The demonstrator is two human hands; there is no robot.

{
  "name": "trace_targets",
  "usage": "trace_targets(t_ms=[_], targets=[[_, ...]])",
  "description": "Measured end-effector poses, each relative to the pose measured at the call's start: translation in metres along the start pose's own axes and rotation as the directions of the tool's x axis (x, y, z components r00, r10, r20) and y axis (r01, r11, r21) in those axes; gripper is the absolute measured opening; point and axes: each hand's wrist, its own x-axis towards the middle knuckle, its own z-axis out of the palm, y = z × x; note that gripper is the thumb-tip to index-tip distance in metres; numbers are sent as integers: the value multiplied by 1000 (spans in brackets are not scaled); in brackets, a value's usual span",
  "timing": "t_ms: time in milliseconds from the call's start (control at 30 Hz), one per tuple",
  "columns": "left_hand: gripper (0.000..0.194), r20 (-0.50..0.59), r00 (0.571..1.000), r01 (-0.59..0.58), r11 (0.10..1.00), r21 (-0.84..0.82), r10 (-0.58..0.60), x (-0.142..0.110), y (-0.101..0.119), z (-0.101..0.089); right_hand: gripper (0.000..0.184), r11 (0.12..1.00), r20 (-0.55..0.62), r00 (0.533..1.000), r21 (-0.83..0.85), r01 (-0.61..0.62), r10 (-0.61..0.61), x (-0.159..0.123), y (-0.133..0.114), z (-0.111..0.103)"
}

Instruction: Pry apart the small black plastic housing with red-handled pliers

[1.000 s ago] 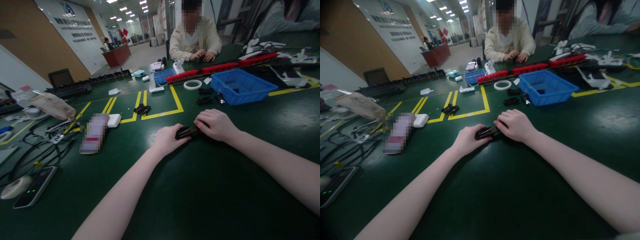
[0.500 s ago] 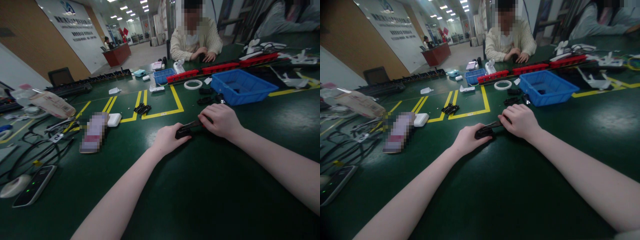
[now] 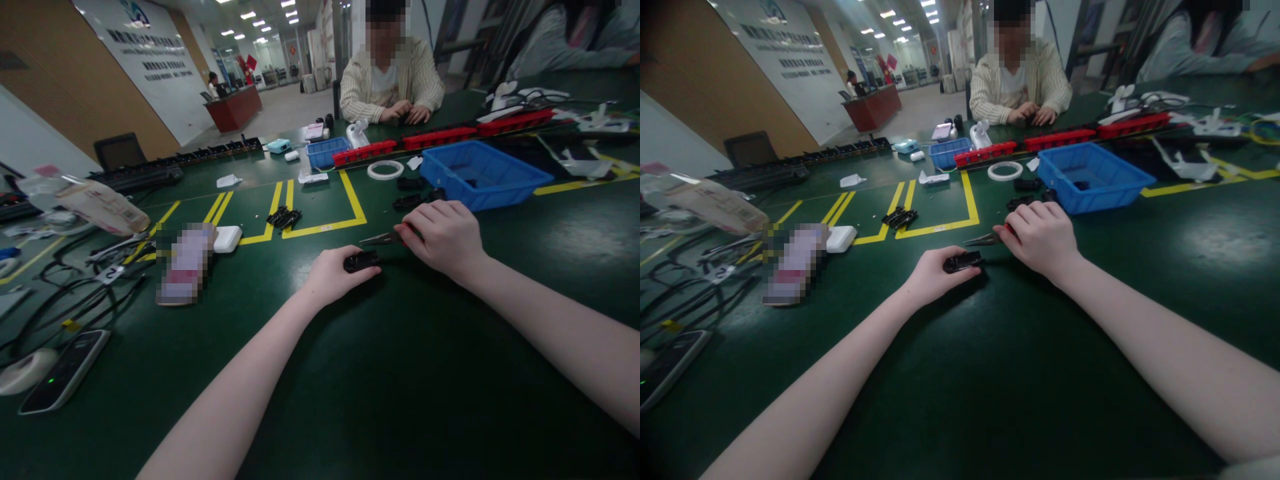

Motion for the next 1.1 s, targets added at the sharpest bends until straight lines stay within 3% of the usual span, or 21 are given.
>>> trace_targets(t_ms=[133,600,1100], targets=[[35,2,1000,-9,1000,9,9,0,-2,2,40,997,-20,999,75,-29,31,-1,3,4],[31,-6,999,-47,999,23,47,-1,-4,3,35,955,50,997,291,48,-66,-3,-6,5],[32,-10,998,-66,992,105,67,-1,-1,3,37,947,73,997,320,-10,-14,-3,-4,8]])
